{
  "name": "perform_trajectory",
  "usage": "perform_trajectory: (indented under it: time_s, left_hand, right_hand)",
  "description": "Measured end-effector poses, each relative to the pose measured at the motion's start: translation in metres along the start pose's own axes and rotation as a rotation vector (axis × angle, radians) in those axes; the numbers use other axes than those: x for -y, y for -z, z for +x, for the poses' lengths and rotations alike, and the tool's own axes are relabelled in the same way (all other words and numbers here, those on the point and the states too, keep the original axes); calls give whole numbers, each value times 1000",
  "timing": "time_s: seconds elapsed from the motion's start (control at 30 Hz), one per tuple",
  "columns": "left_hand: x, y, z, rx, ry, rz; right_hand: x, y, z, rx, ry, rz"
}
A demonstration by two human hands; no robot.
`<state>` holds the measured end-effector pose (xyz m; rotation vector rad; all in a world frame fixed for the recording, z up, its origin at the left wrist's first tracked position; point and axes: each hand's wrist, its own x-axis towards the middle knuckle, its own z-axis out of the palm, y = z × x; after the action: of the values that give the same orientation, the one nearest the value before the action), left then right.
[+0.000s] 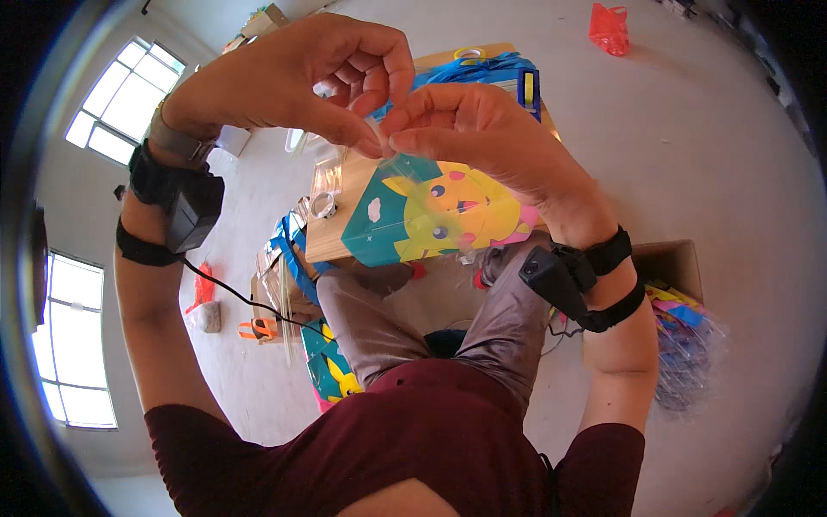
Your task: Assembling a Pikachu-themed kite by attaching rods and securing them with tape and string.
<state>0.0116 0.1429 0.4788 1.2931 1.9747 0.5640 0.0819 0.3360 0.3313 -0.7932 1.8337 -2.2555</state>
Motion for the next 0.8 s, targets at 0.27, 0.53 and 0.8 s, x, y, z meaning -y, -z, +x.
perform_trajectory:
  time_s: [0.27, 0.53, 0.8]
  left_hand:
    - [-5, 9, 45, 10, -168, -11]
    - [-6, 15, 83, -295, -69, -186]
    - [61, 1, 95, -378, -78, -107]
  right_hand:
    - [12, 36, -12, -43, 32, -94]
    - [28, 130, -45, -294, 64, -493]
    - [18, 275, -101, -703, -124, -471]
